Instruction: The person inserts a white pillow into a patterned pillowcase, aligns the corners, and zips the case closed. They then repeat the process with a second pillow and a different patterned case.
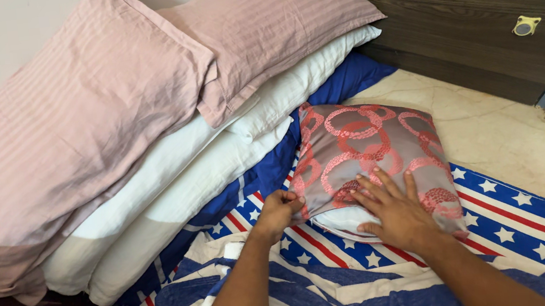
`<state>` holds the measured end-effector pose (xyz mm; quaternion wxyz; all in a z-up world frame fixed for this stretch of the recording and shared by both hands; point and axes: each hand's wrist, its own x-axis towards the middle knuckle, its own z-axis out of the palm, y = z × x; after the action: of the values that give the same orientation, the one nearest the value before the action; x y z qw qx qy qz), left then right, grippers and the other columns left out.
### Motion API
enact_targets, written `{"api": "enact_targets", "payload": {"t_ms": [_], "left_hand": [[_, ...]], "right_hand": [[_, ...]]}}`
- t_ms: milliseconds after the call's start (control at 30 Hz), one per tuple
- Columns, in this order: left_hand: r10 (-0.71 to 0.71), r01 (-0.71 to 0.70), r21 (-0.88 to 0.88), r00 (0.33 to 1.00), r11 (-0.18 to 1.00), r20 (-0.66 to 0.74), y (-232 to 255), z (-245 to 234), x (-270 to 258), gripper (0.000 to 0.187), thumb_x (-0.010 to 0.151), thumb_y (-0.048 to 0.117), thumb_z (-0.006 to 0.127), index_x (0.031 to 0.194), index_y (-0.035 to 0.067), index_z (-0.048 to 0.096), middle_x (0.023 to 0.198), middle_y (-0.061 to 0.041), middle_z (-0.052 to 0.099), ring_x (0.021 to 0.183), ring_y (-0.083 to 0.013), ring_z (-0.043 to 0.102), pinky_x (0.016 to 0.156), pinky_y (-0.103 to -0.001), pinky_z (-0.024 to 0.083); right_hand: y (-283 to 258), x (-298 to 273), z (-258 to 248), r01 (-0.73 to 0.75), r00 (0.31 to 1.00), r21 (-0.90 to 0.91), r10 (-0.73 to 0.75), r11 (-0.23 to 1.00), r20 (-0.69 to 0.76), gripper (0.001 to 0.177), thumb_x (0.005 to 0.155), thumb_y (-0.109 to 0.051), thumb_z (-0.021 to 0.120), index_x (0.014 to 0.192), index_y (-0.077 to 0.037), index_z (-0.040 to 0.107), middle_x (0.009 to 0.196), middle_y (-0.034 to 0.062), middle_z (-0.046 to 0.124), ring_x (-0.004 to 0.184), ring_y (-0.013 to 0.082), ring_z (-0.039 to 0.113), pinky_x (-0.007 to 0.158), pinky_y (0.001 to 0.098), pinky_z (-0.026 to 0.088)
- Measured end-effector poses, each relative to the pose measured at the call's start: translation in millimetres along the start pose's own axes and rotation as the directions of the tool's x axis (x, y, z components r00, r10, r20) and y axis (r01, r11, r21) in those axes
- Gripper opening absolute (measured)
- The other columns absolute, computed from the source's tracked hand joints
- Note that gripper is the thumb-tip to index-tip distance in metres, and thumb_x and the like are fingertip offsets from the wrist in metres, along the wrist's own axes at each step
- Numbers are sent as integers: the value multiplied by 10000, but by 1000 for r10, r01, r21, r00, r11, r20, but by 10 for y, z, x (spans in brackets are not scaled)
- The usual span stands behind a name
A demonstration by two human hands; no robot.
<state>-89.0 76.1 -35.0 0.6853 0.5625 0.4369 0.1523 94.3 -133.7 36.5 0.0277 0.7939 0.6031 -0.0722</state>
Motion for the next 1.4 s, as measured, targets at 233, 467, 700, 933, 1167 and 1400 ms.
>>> {"api": "enact_targets", "payload": {"t_ms": [233, 467, 700, 933, 1167, 1400], "left_hand": [[170, -144, -325, 984, 935, 55, 214, 297, -27, 203, 922, 75, 720, 954, 69, 519, 929, -73, 652, 811, -168, 699, 743, -386, 652], [233, -202, -614, 972, 763, -30, 389, 651, -37, 235, 903, 35, 730, 919, 101, 505, 905, -74, 667, 798, -172, 708, 755, -394, 651], [242, -214, -659, 969, 722, -49, 354, 716, -39, 283, 892, 40, 763, 882, 106, 488, 866, -75, 670, 747, -187, 711, 715, -398, 634], [234, -209, -612, 971, 763, -40, 435, 716, -83, 283, 887, 57, 768, 857, 91, 489, 843, -82, 659, 727, -181, 714, 712, -399, 662], [231, -262, -496, 965, 828, -124, 537, 686, -166, 279, 852, 19, 767, 828, 74, 495, 789, -78, 632, 647, -185, 688, 572, -382, 655], [242, -317, -394, 943, 862, -230, 558, 662, -109, 291, 830, -17, 782, 813, 72, 505, 750, -51, 585, 585, -126, 610, 501, -337, 607]], "right_hand": [[-156, -45, 209, 254, 671, 206, -19, 945, -741, 402, 788, -348, 758, 1089, -90, 687, 1118, 59, 650, 1098, 270, 554, 967, 513, 367], [-605, 48, 123, 256, 580, 476, 260, 842, -772, 208, 784, -149, 819, 905, -46, 684, 851, 81, 671, 845, 269, 616, 785, 395, 513], [-706, 131, 145, 118, 542, 505, 371, 855, -754, 239, 804, -160, 827, 919, -11, 680, 823, 102, 670, 780, 294, 650, 700, 428, 531], [-704, 118, 84, 150, 530, 508, 365, 848, -765, 109, 916, -136, 759, 920, -39, 709, 840, 87, 694, 712, 253, 673, 645, 375, 544], [-630, 113, 64, 243, 674, 696, 399, 676, -622, 105, 905, -114, 748, 915, -13, 722, 790, 83, 684, 610, 169, 634, 569, 311, 500], [-601, 135, 129, 233, 701, 744, 422, 626, -575, 102, 905, -102, 750, 898, -3, 721, 788, 74, 690, 618, 134, 622, 577, 289, 495]]}}
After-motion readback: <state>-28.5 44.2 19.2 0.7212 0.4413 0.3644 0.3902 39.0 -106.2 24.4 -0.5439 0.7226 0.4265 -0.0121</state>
